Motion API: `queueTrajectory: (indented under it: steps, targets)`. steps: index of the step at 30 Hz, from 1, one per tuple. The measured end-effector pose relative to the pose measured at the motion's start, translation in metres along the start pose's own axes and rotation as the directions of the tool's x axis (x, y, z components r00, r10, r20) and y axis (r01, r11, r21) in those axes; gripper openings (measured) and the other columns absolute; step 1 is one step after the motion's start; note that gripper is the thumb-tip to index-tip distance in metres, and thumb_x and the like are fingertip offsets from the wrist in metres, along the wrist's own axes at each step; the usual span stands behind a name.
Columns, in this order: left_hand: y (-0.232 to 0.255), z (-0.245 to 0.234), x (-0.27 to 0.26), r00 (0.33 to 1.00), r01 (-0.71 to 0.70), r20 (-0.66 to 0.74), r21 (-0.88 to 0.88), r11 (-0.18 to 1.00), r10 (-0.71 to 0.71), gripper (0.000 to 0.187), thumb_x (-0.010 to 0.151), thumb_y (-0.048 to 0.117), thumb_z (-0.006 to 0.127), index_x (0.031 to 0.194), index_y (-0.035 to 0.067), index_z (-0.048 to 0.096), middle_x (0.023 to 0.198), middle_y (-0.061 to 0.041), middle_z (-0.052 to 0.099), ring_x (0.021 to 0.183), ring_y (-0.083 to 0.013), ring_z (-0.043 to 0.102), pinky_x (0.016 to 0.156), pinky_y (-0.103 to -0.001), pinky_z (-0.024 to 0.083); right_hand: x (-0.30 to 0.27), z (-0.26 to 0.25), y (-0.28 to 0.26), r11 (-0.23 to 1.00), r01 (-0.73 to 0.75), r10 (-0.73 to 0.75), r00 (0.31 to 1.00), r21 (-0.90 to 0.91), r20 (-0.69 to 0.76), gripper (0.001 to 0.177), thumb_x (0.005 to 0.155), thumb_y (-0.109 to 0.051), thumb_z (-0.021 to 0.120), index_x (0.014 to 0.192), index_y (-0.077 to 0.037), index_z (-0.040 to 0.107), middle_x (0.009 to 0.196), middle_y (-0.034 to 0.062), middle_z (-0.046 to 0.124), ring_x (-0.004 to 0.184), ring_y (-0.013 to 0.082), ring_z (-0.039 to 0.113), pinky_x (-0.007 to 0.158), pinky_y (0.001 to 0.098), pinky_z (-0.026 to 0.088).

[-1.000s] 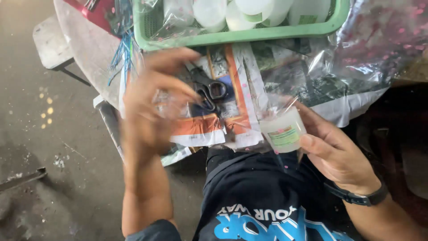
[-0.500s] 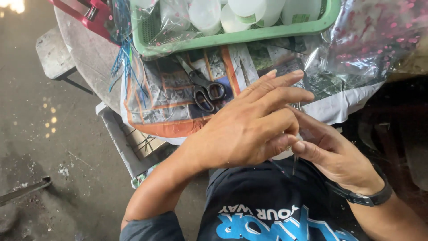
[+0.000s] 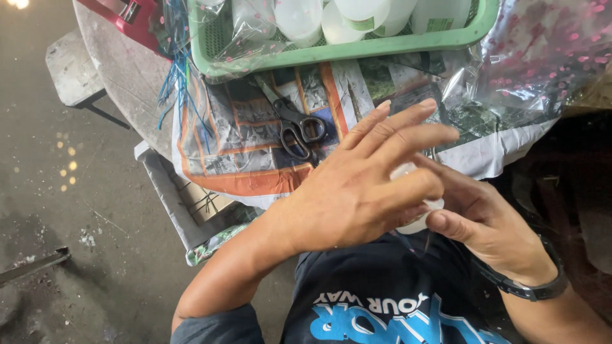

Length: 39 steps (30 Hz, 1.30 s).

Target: Wrapping individual white candles in decorative plastic sleeves at a production table.

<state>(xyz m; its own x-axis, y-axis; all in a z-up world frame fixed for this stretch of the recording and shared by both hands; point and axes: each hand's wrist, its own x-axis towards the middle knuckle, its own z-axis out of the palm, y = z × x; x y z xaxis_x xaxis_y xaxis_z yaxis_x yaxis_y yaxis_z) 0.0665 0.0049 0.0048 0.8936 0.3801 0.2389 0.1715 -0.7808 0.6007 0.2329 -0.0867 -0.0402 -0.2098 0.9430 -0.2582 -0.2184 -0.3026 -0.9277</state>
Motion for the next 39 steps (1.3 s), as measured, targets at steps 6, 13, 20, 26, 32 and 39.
queueTrajectory:
  steps: [6,13,20,26,32,39]
  targets:
    - [-0.002,0.003,-0.006,0.996,-0.055,0.081,0.241,0.969,0.036,0.017,0.080,0.025,0.057,0.094,0.015,0.053,0.133,-0.015,0.031,0.128,-0.0365,0.021,0.107,-0.056,0.019,0.002,0.002,-0.003,0.976,-0.097,0.085,0.994,-0.192,-0.071,0.074,0.064,-0.022,0.058,0.130,-0.004,0.030,0.131,0.0071,0.042,0.113,0.0123,0.045,0.089,0.0262,0.039]
    - [0.000,-0.012,-0.032,0.894,0.214,-0.354,-0.201,0.956,-0.274,0.066,0.086,0.060,0.028,0.129,0.010,0.032,0.139,-0.015,0.032,0.134,-0.0285,0.038,0.111,-0.043,0.041,-0.009,-0.002,-0.016,0.934,0.078,-0.095,0.995,0.349,0.033,0.078,0.073,-0.026,0.067,0.131,0.003,0.024,0.127,0.0245,0.042,0.107,0.0331,0.051,0.091,0.0406,0.040]
    - [-0.010,0.035,-0.037,0.865,0.415,0.207,-0.806,0.422,-0.457,0.092,0.067,0.069,0.039,0.124,-0.003,0.032,0.118,-0.016,0.048,0.100,-0.0236,0.055,0.083,-0.032,0.048,-0.010,0.002,-0.015,0.873,0.198,-0.207,0.978,0.446,-0.028,0.070,0.081,-0.037,0.078,0.117,0.003,0.035,0.123,0.0349,0.041,0.101,0.0412,0.055,0.083,0.0454,0.051]
    - [-0.019,0.044,-0.038,0.736,0.215,0.164,-0.977,-0.003,-0.657,0.020,0.074,0.009,0.063,0.088,0.003,0.050,0.079,-0.012,0.064,0.073,-0.0164,0.062,0.068,-0.025,0.051,-0.009,-0.007,-0.003,0.793,0.196,-0.154,0.981,0.577,-0.121,0.072,0.074,-0.033,0.090,0.115,0.002,0.041,0.121,0.0349,0.043,0.097,0.0442,0.055,0.080,0.0454,0.050]
    - [-0.022,0.035,-0.022,0.719,-0.133,-0.328,-0.930,0.342,-0.613,0.015,0.087,0.018,0.051,0.085,0.008,0.040,0.078,-0.013,0.054,0.068,-0.0160,0.053,0.067,-0.024,0.046,-0.002,0.001,0.006,0.791,0.256,-0.198,0.967,0.555,-0.162,0.073,0.075,-0.037,0.085,0.115,0.005,0.042,0.100,0.0263,0.055,0.082,0.0331,0.059,0.072,0.0367,0.051]
    - [-0.032,0.056,-0.004,0.567,0.034,-0.609,-0.655,0.754,-0.555,0.019,0.090,0.017,0.049,0.105,0.010,0.041,0.058,0.003,0.039,0.050,-0.0057,0.039,0.049,-0.018,0.033,-0.003,0.004,0.014,0.580,0.165,-0.156,0.984,0.798,-0.090,0.062,0.074,-0.026,0.094,0.110,-0.003,0.048,0.110,0.0176,0.037,0.099,0.0345,0.046,0.082,0.0409,0.048]
